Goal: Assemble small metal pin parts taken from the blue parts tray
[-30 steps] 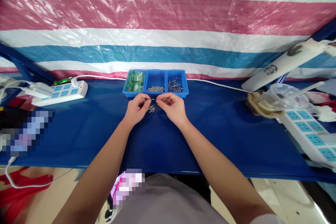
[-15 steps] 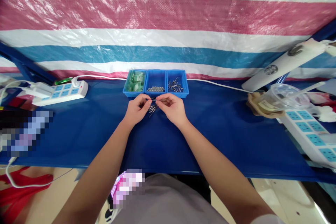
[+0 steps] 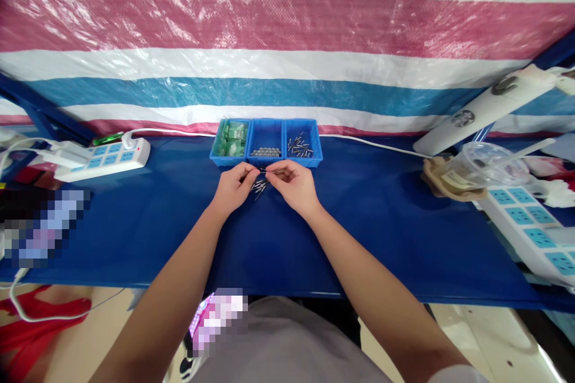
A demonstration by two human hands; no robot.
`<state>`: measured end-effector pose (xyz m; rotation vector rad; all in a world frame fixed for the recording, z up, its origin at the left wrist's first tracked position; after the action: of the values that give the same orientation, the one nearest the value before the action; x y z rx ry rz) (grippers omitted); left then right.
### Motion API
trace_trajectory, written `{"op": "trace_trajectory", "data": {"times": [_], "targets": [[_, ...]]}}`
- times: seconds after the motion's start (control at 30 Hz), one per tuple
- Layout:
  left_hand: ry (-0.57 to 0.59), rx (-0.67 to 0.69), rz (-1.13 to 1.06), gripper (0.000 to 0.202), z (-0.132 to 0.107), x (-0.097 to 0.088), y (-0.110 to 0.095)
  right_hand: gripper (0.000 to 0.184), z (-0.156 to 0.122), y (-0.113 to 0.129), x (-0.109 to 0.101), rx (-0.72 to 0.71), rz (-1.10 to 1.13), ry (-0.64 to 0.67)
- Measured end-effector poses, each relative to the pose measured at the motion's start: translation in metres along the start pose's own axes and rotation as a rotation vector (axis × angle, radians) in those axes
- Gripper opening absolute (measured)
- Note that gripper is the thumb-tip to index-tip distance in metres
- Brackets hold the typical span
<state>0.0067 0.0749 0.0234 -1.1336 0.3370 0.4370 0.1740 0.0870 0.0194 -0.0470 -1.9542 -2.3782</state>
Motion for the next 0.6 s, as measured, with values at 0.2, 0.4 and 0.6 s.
{"op": "trace_trajectory", "data": {"times": [0.2,0.4,0.6], "targets": [[0.01,-0.018,-0.063,0.029,0.0003,0.0018,0.0,0.028,0.001,-0.0002,-0.0006,0.01,0.012,-0.006],[0.023,-0.002,-0.08,0.027,0.0006,0.0053,0.0016,0.026,0.0012,-0.001,0.0003,0.014,0.027,0.004],[0.073,0.02,0.014,0.04,0.0006,0.0035,-0.002,0.028,-0.0006,-0.0016,0.0031,0.021,0.015,0.025]]}}
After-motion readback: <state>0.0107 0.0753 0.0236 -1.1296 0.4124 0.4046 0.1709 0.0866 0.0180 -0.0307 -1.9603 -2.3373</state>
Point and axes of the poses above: each hand's wrist, its own z-axis towards the middle knuckle, its own x-axis out of the palm, y = z × x, the point moved 8 cm from there along z, towards the middle knuckle, and after that the axes turned 6 degrees about -y, right-handed, at the moved point
